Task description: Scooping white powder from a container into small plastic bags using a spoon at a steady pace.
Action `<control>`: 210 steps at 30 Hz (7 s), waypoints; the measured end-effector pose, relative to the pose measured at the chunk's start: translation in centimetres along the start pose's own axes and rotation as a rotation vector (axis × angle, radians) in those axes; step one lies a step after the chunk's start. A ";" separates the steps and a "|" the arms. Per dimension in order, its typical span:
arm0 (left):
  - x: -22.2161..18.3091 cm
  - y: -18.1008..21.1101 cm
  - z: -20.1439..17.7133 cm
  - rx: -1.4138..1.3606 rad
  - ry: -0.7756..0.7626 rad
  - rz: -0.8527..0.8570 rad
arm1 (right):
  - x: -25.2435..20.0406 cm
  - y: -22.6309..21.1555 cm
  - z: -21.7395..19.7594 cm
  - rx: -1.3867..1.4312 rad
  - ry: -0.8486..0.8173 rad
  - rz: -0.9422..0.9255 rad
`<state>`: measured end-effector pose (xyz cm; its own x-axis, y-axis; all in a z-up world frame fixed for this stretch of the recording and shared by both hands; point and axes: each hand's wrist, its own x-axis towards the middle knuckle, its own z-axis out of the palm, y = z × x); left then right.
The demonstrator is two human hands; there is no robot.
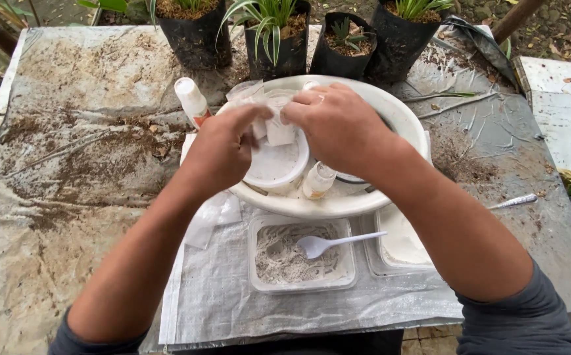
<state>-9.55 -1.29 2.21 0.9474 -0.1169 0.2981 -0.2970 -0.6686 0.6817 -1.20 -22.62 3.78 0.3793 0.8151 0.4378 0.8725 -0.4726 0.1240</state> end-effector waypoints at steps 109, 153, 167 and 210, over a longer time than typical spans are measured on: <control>-7.0 10.0 -4.6 -0.104 0.143 0.483 | -5.4 -10.2 -10.3 0.232 0.444 0.040; -5.5 11.3 -0.2 0.474 0.394 0.738 | -6.6 -12.2 -7.7 0.255 0.052 0.043; -5.5 11.1 -0.2 0.369 0.236 0.672 | -7.1 -11.0 -9.0 0.320 -0.028 0.046; -14.3 -2.3 3.0 -0.163 0.218 0.118 | -19.0 -10.3 -5.7 -0.214 -0.081 0.346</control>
<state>-22.06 -0.34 -5.61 0.8623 -0.0149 0.5062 -0.4359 -0.5306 0.7270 -19.17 -35.13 -0.78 0.6694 0.6157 0.4157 0.6089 -0.7753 0.1678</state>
